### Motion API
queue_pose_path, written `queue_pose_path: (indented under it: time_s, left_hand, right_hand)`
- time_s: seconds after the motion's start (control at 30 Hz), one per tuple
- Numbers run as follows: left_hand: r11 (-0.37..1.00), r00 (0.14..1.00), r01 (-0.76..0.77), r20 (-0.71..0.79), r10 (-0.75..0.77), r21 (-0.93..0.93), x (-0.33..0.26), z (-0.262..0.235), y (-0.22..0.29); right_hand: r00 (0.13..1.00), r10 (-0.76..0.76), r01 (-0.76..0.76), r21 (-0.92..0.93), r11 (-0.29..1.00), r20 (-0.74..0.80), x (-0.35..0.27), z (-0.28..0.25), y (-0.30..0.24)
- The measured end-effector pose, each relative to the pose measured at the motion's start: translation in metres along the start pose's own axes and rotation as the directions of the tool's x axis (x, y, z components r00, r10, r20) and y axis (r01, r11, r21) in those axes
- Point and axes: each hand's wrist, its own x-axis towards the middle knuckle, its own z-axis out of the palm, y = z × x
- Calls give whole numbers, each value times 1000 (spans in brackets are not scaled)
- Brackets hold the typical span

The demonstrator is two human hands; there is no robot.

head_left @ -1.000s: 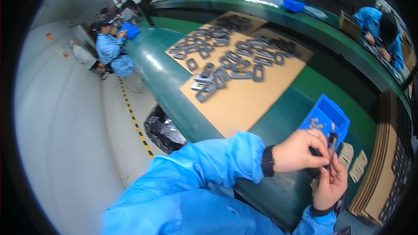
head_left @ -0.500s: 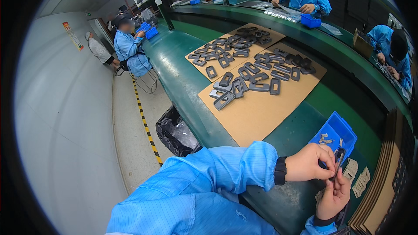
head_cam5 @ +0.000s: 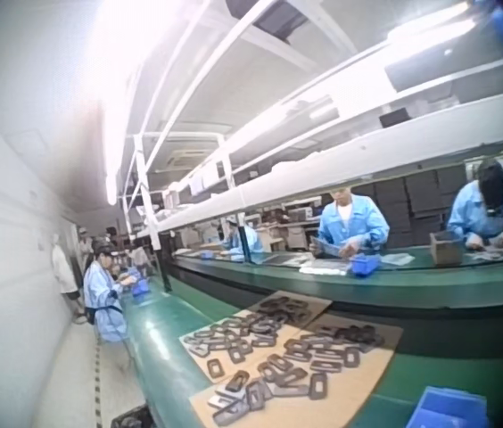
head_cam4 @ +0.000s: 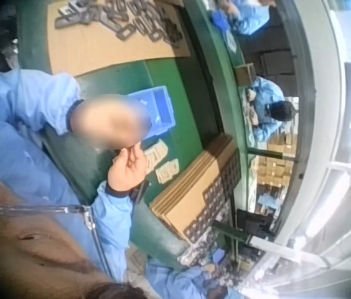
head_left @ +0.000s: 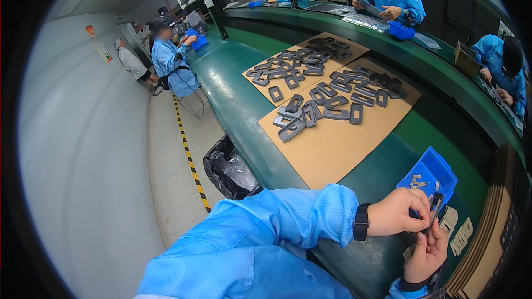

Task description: The recorder is on a factory production line, manually applying adhesive strips and frames to small plastic component parts.

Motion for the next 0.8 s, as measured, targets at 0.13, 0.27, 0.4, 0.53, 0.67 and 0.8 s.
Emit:
queue_pose_path:
  time_s: [0.13, 0.27, 0.4, 0.53, 0.67, 0.8]
  left_hand:
    - [1000, 999, -3, 32, 3, -3, 2, 4, -4]
    - [997, 998, -58, -6, 59, 40, -3, -3, -7]
    - [990, 997, -75, -2, 75, 121, -1, -8, -3]
    - [988, 999, -43, 8, 42, 148, -2, -6, 1]
    - [979, 998, -66, -4, 68, 193, -1, 0, -1]
    - [962, 993, -120, 19, 119, 244, -2, 3, -1]
  right_hand:
    - [1000, -8, 8, 21, 1000, -29, -4, -2, 1]
    - [999, -17, 15, -52, 999, -34, -2, 5, -5]
    - [1000, 21, -21, 38, 999, 10, 2, 10, -10]
    - [997, 81, -77, 191, 979, -12, 6, 12, -8]
    - [998, 65, -65, 131, 989, 3, 6, 9, -11]
    - [998, 55, -54, 71, 996, -4, 6, 9, -15]
